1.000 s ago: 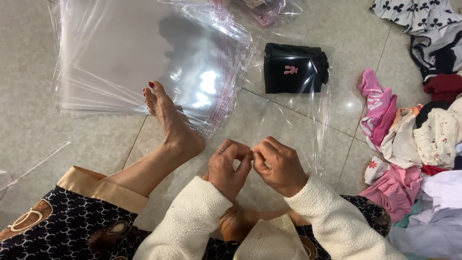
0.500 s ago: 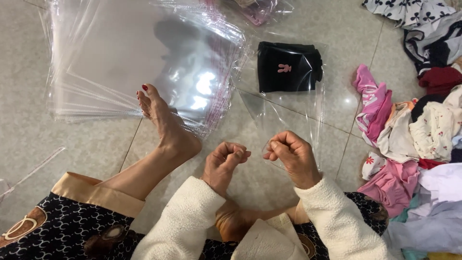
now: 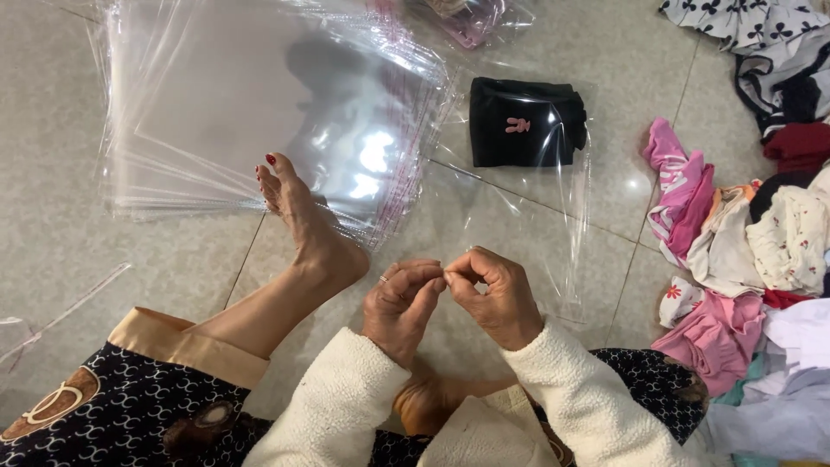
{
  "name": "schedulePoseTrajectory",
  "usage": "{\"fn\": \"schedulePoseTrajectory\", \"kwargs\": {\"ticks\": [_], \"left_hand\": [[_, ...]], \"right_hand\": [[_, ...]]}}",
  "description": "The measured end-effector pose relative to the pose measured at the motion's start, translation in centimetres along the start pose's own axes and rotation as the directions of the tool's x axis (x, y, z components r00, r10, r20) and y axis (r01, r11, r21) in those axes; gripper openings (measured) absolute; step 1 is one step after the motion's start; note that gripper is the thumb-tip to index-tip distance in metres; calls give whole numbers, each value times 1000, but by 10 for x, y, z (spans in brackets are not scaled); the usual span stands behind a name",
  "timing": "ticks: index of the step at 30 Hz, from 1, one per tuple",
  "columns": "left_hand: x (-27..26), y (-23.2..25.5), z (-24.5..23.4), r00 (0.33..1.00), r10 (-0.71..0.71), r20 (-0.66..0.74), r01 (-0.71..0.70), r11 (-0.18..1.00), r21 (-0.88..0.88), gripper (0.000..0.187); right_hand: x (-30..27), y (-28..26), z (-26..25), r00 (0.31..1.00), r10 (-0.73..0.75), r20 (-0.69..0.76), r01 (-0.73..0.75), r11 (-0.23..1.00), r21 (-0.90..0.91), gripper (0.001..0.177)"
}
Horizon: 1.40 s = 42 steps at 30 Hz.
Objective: Folding small clothing items and packing them into individual clear plastic bags with adhesive seals.
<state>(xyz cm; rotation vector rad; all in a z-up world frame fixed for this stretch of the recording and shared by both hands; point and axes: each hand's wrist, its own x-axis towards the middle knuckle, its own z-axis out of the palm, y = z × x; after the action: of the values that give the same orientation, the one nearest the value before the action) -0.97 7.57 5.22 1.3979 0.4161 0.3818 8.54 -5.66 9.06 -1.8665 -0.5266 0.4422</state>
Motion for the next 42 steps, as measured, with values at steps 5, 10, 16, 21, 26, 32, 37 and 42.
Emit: {"fn": "schedulePoseTrajectory", "kwargs": {"ticks": [5, 10, 16, 21, 26, 32, 37, 42], "left_hand": [[-3, -8, -5, 999, 10, -47, -14, 997, -78, 9], [0, -14, -9, 995, 86, -49, -86, 996, 12, 5], [1, -10, -9, 988, 151, -39, -137, 958, 251, 6], [0, -28, -4, 997, -17, -81, 18, 1000, 15, 4], [1, -14, 6, 940, -298, -164, 199, 873, -444, 8], [2, -24, 2, 971, -191, -142, 125, 917, -379, 12], [2, -19, -2, 991, -63, -121, 38, 979, -199, 9], [6, 0, -9, 984, 177, -22, -175, 981, 78, 3]], "right_hand": [[8, -13, 4, 996, -67, 65, 72, 994, -79, 8], [12, -15, 4, 990, -78, 115, 88, 992, -87, 11], [11, 1, 12, 989, -41, 144, 45, 999, -24, 10], [7, -3, 15, 982, 150, 118, -167, 975, 148, 10], [3, -6, 16, 963, 267, 29, -263, 916, 303, 10], [0, -19, 6, 983, -183, 12, 182, 972, -149, 9], [-1, -12, 7, 952, -303, 38, 302, 915, -268, 11], [2, -16, 3, 934, -343, 99, 357, 877, -321, 10]]}}
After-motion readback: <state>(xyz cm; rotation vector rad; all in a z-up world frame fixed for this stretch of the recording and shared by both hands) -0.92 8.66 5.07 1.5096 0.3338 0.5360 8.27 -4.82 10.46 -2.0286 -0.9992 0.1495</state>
